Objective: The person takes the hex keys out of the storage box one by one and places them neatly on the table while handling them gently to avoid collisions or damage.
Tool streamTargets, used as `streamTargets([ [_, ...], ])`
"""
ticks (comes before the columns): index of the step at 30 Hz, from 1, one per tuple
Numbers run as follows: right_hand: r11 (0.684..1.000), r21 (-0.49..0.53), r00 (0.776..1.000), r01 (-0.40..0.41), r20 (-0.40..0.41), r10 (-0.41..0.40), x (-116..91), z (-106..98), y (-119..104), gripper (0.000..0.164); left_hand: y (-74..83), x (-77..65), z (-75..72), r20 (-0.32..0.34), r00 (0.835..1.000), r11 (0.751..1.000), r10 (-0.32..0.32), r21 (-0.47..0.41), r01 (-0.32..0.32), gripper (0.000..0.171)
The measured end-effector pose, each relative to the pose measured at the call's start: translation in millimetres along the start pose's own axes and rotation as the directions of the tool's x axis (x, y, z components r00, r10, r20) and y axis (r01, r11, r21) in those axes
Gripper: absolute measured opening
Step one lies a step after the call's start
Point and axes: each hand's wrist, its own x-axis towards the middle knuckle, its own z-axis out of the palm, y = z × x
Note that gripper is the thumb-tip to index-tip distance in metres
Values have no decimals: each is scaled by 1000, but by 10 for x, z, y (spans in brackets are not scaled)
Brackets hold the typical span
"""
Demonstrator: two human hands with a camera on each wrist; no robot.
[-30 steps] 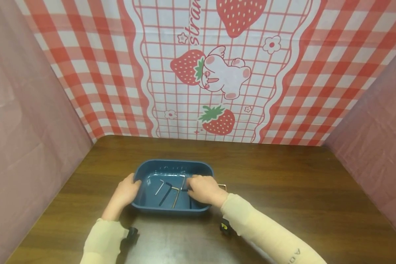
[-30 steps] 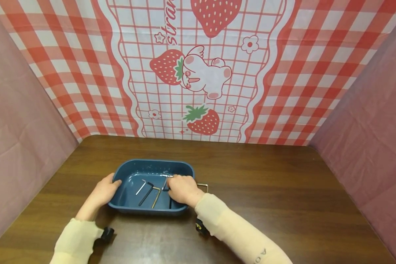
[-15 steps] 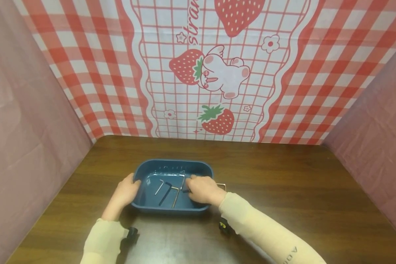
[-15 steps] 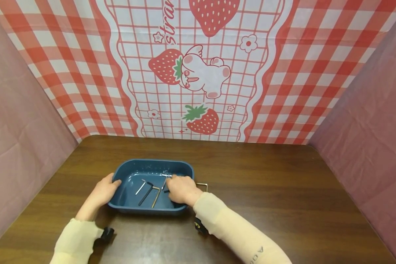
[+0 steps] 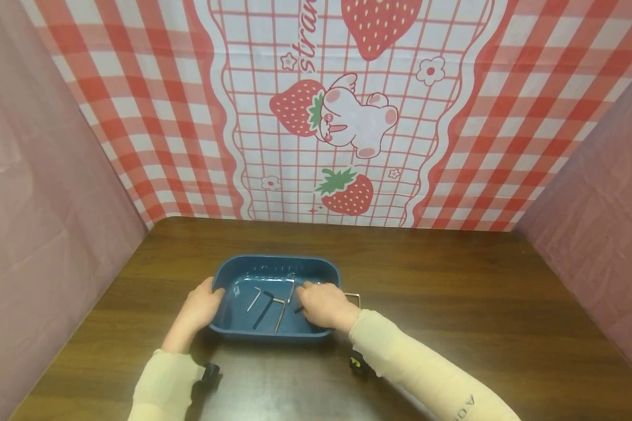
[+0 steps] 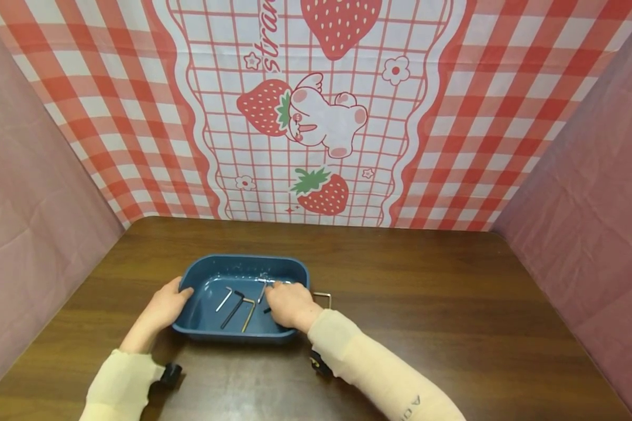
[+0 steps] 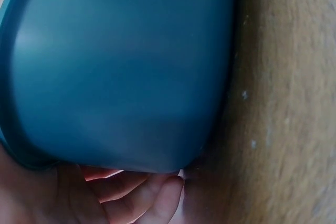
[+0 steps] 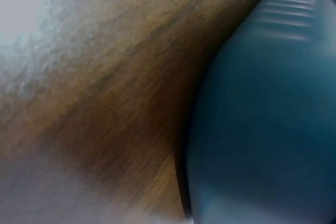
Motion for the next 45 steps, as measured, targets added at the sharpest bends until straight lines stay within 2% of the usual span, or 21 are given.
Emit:
streamTargets([
  [10, 999, 44, 999, 6, -43, -4, 8, 38, 9, 5, 21, -23, -7, 8, 1000, 1000, 11, 6, -11, 41],
  [18, 983, 181, 992, 26, -124, -4, 0, 14, 18, 8, -2, -3, -3, 7, 1000, 1000, 5, 4, -5, 41],
  [32, 955, 297, 987, 22, -157, 26, -15, 37, 48, 17, 2, -17, -4, 13, 1000, 1000, 2, 7, -3, 41],
  [36, 937, 349, 986, 24, -164, 36, -24, 10, 71, 16, -5, 6, 7, 19, 1000, 1000, -8, -2, 8, 43],
  [42, 893, 448, 984, 38, -172, 45, -17, -23, 117, 15, -1, 13, 11, 21, 1000, 1000, -16, -8, 16, 42],
  [45, 883, 467, 983, 47, -178, 42, -4, -37, 128, 16, 1, 7, -2, 21, 1000, 1000, -16, -12, 16, 41],
])
